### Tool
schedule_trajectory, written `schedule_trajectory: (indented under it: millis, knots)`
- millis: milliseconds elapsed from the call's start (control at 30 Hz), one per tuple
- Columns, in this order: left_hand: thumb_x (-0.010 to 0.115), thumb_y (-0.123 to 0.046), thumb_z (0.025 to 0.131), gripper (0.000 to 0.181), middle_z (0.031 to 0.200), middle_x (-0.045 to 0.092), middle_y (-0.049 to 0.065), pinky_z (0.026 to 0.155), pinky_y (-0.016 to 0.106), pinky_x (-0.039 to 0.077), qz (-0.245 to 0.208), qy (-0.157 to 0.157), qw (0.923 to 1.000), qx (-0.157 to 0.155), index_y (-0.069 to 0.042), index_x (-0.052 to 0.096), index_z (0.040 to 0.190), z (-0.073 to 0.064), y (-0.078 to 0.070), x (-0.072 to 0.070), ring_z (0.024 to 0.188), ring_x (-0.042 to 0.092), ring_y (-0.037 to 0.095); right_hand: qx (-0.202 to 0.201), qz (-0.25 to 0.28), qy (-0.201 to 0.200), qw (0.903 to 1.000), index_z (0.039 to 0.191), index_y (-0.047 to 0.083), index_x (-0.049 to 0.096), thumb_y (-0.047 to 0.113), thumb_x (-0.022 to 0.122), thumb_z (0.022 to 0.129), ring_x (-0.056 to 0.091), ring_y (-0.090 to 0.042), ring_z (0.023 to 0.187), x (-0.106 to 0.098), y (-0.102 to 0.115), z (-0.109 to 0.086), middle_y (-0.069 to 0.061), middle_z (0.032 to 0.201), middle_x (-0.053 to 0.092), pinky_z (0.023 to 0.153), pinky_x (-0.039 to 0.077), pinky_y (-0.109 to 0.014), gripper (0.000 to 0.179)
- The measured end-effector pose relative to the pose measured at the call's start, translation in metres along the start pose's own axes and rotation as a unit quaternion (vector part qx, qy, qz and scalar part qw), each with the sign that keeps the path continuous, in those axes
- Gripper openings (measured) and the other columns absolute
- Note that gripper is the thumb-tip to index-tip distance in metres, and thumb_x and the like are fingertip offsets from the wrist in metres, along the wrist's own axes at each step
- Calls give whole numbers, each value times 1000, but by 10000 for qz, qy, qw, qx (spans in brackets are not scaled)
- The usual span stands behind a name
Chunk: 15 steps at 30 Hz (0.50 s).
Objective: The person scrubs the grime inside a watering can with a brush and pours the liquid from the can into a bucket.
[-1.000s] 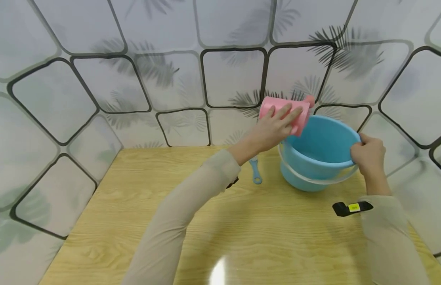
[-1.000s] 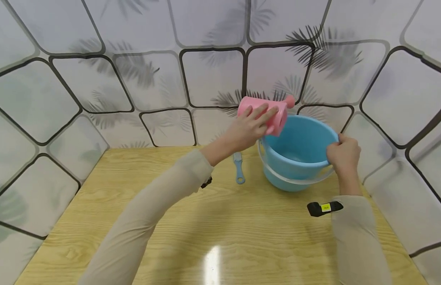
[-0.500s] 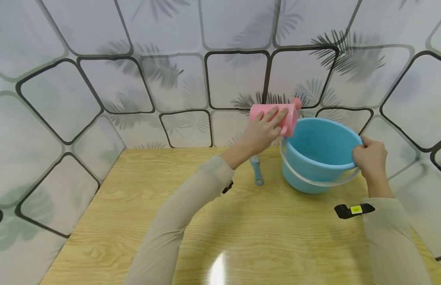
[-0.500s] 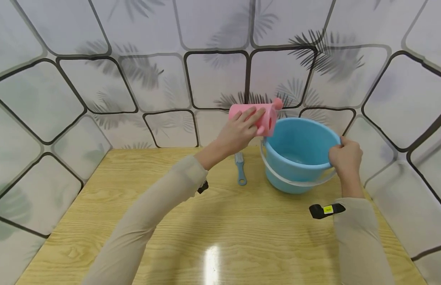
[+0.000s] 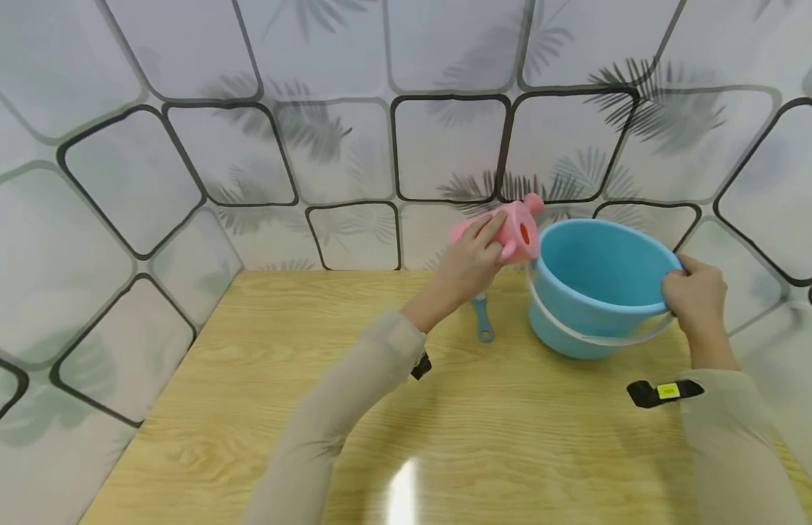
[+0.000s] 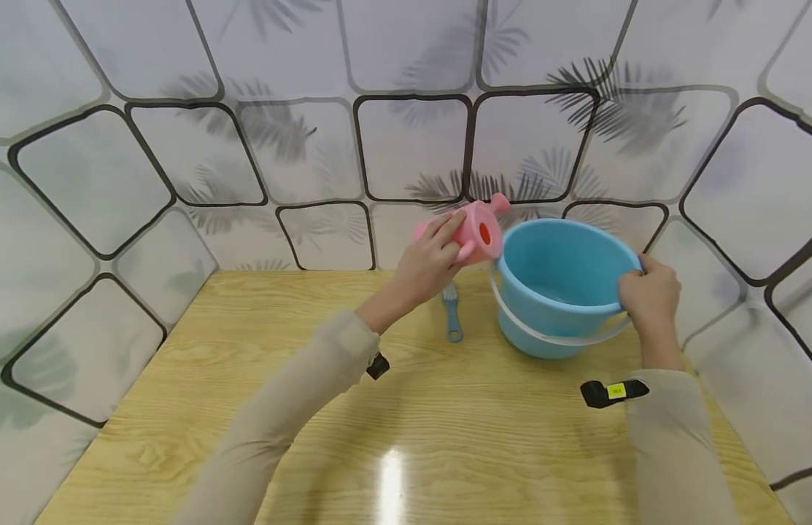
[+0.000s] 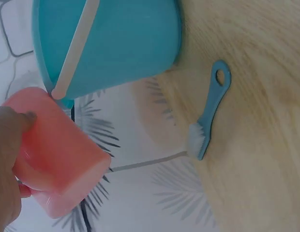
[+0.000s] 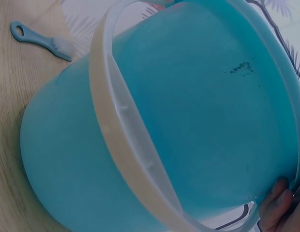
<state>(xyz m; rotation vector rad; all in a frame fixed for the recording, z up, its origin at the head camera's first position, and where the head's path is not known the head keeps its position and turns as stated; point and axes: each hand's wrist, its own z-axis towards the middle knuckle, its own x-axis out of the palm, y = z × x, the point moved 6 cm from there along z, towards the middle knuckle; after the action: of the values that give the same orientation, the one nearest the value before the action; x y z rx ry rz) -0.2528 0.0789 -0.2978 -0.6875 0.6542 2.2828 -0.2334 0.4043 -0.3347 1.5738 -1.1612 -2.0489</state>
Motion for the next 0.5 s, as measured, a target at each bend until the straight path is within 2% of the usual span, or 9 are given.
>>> schedule_trajectory:
  millis: [167,267,367,500]
  knots:
    - [76,-25,89,29,140,55,21,104,35,49,-662,-234,9953,-663,-5,60,74,-21,6,2,129,51,35,-2,-48,102,9999,153,2,29,11,28,94,50,-6,47,1,0,-1,-39,136,47,41,45,-25,60]
    - [80,-23,85,32,141,54,21,104,38,50,-1174,-379,9854,-1176,-3,59,72,-35,10,6,129,52,36,25,-170,148,9997,154,-1,23,16,27,96,52,-6,46,0,-1,-2,-42,138,43,42,47,-25,60]
    - [84,-21,81,34,139,55,23,103,38,50,-1708,-660,9654,-1855,-2,59,68,-49,16,6,125,55,38,6,-283,184,9994,154,-3,19,23,24,99,55,-7,45,-1,-2,-3,-46,135,42,42,50,-26,62]
    - [86,-22,77,42,134,58,25,101,38,52,-2269,-1152,9299,-2655,-2,53,61,-65,26,1,122,58,38,-100,-401,180,9990,154,-5,15,32,18,101,58,-7,43,-5,-1,-4,-49,135,38,42,53,-27,65]
